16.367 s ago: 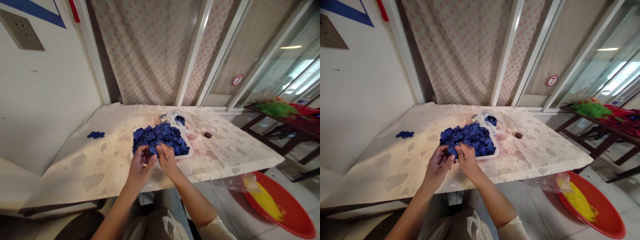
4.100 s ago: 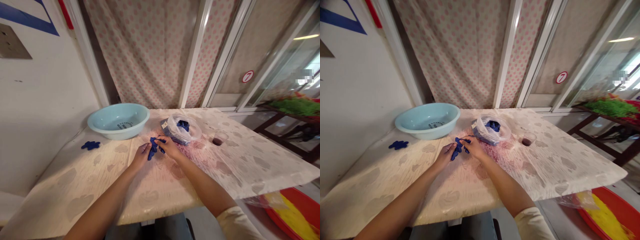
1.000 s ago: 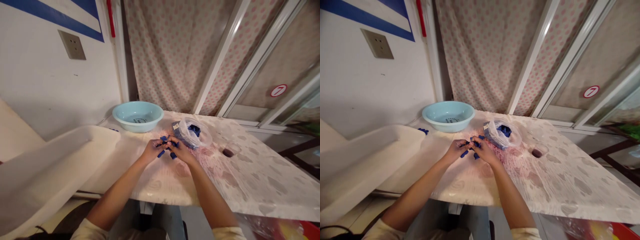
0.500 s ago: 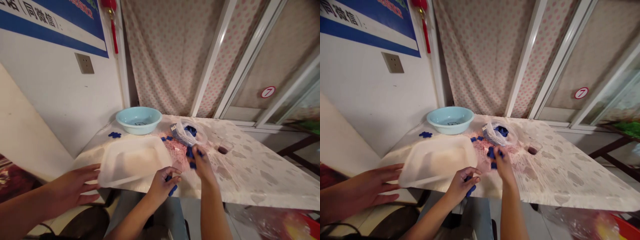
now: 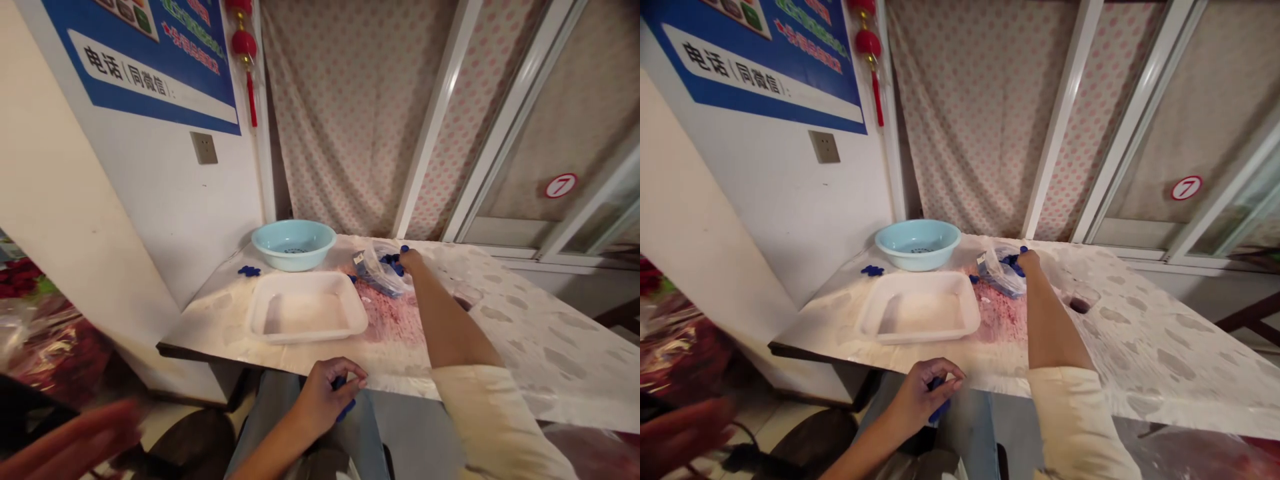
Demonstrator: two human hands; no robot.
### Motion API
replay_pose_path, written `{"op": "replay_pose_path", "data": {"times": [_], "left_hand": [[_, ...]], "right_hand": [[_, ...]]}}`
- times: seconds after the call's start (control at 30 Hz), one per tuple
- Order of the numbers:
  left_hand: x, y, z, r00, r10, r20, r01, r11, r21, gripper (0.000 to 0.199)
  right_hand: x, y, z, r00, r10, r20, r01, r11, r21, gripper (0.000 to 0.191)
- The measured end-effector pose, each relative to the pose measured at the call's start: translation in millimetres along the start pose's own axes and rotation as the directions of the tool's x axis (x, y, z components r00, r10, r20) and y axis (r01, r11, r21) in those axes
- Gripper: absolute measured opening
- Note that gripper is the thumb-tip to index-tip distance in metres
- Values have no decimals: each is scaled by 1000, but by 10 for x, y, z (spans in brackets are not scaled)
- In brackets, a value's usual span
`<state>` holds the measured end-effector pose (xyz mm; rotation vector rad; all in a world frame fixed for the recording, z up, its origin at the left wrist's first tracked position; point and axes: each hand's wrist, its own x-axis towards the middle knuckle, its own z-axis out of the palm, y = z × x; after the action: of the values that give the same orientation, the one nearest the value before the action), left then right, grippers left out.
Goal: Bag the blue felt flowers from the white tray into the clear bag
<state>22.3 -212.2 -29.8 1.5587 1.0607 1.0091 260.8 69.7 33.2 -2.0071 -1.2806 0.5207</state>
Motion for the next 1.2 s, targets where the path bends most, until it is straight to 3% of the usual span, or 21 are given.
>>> {"op": "replay_pose_path", "data": {"times": [0.13,0.27,0.37,0.47,0.53,0.67,0.77,0.87,0.93,1.07,1.13,1.2], "left_hand": [[-1,-23,-35,999,-37,-17,37,999,0,34],[25,-40,-53,999,-45,-2,45,999,-7,33],[40,-57,-77,999,-41,-8,41,999,-6,34],[50,-78,-118,998,-51,-24,51,999,-3,36],[55,-94,-158,997,-66,-38,66,998,4,37],[66,-107,-276,995,-50,-82,53,998,41,36],[71,-93,-376,991,-41,-129,49,997,53,37],[66,-87,-450,988,-49,-149,57,997,53,40],[57,-97,-476,987,-49,-154,58,997,54,42],[51,-107,-510,983,-59,-175,64,998,20,46],[78,-70,-545,980,-68,-186,67,998,-9,49],[132,9,-602,976,-72,-208,68,997,-26,54]], "right_hand": [[40,23,50,986,126,108,-133,990,54,29],[-20,41,55,982,126,144,-144,981,126,29],[-91,-66,16,992,22,127,-47,979,197,29],[-220,-329,-34,982,-170,84,142,952,271,27],[-378,-538,-59,941,-330,70,293,903,314,28],[-844,-803,-48,805,-584,102,510,771,382,28],[-1144,-802,11,712,-688,141,586,693,420,33],[-1259,-723,70,625,-765,157,630,613,477,38],[-1257,-680,86,612,-776,153,632,597,494,41],[-1303,-655,88,641,-750,163,598,621,507,43],[-1428,-662,119,657,-726,205,552,648,525,43],[-1615,-667,191,644,-720,260,525,663,535,43]]}}
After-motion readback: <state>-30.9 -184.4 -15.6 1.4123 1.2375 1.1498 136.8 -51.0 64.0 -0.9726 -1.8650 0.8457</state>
